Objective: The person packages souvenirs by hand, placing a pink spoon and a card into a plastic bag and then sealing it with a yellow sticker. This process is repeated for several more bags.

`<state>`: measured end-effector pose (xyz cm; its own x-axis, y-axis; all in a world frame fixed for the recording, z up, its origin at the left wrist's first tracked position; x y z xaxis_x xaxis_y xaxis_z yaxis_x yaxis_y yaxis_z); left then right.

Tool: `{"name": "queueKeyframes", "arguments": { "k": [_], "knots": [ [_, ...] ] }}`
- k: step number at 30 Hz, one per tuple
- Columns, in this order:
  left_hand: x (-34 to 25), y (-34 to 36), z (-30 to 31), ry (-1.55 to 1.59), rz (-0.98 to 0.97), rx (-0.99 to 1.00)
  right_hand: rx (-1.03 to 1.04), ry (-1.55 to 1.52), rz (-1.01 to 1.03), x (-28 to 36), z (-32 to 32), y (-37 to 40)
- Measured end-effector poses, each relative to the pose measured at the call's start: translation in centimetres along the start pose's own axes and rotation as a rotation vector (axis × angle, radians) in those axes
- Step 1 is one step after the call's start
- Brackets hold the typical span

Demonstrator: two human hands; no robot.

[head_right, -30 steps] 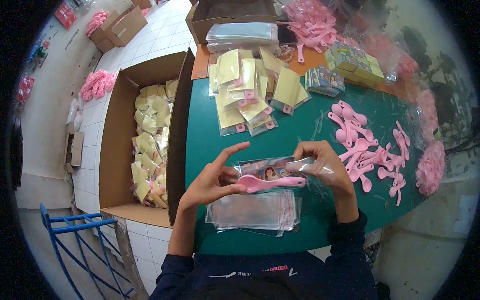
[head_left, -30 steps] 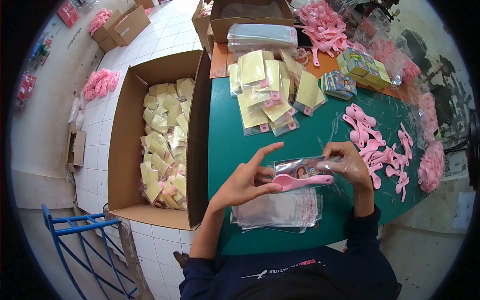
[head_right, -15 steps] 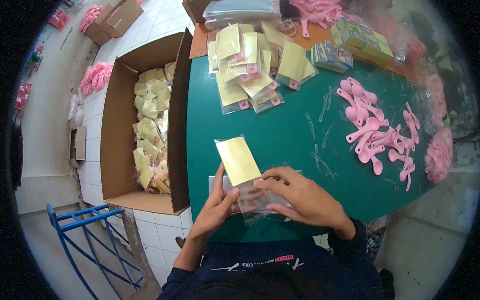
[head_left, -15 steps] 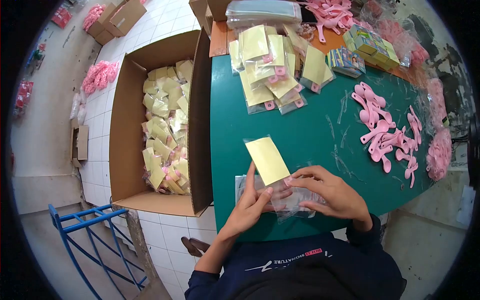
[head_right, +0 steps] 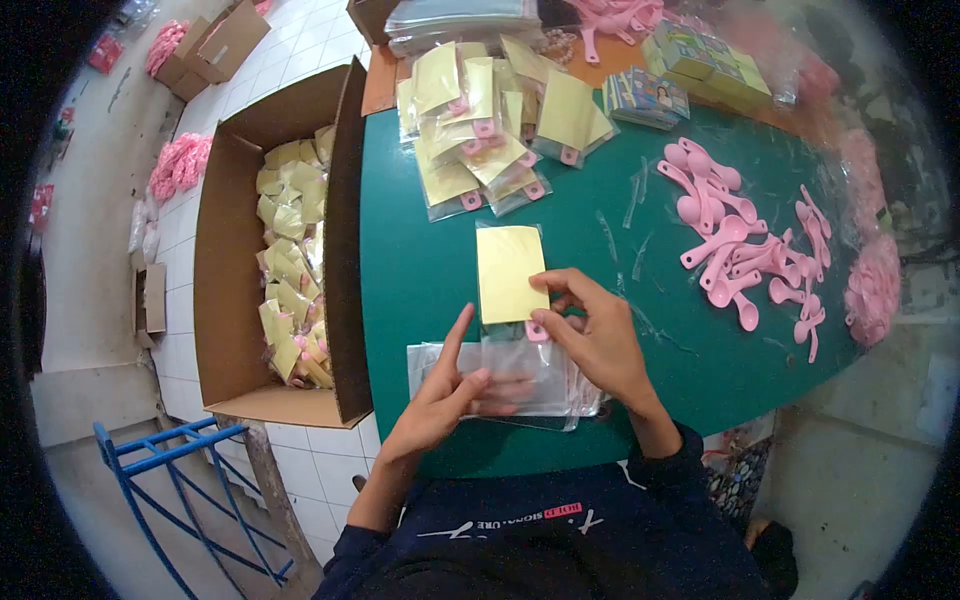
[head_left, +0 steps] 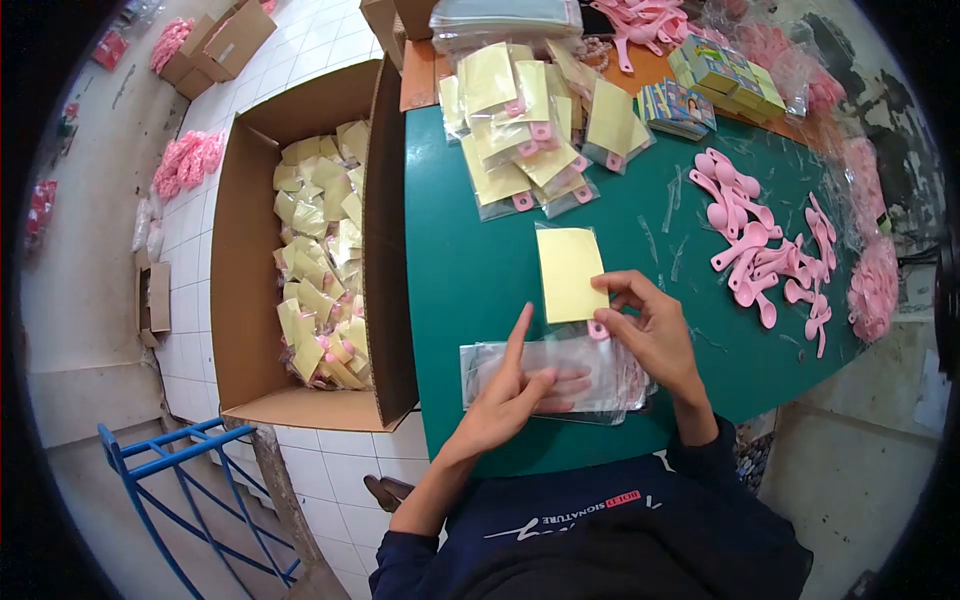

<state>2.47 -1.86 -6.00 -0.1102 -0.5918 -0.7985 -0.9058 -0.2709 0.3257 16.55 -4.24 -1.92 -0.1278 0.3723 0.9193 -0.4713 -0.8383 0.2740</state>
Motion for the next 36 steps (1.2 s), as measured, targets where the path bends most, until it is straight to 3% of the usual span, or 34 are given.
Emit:
{"name": "queueKeyframes", "arguments": {
  "k": [2, 5, 9, 16, 18, 20, 22, 30, 36],
  "knots": [
    [0.4, 0.5, -0.1, 0.056, -0.022, 0.019, -0.009, 0.128, 0.08, 0.9, 0.2, 0.1],
    [0.5, 0.8, 0.2, 0.029, -0.086, 0.0, -0.171, 0.708, 0.322, 3.9, -0.2, 1.6],
    [-0.1, 0.9, 0.1, 0.02, -0.051, -0.05, 0.247, 0.481, 0.375, 4.0, -4.5, 4.0],
    [-2.3, 1.0, -0.3, -0.325, -0.162, -0.066, 0.304, 0.41, 0.381, 3.9, -5.9, 4.0],
    [-2.3, 0.7, 0.4, -0.487, -0.308, -0.09, 0.302, 0.46, 0.432, 4.2, -6.0, 4.3],
    [-1.6, 0.5, 0.8, -0.445, -0.318, -0.129, 0.309, 0.522, 0.491, 4.7, -6.2, 4.6],
    [-0.6, 0.3, 0.9, -0.198, -0.186, -0.178, 0.327, 0.592, 0.552, 5.0, -6.6, 5.1],
    [-1.5, 0.8, 1.4, -0.41, -0.215, -0.31, 0.418, 0.618, 0.703, 4.2, -7.5, 5.9],
    [-1.7, 1.2, 2.6, -0.069, -0.185, -0.383, 0.88, 0.354, 0.513, 4.6, -6.3, 6.9]
  ]
}}
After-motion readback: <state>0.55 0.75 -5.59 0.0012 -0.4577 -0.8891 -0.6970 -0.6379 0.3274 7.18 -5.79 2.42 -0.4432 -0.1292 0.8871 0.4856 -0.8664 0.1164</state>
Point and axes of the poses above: each hand's wrist, its own y-axis away from the middle knuckle, its own z-axis out of the back of the hand, x = y × z, the point moved 10 cm from there along -y, towards the middle knuckle, and after that the axes turned 5 degrees about -z, right-handed, at the moved point
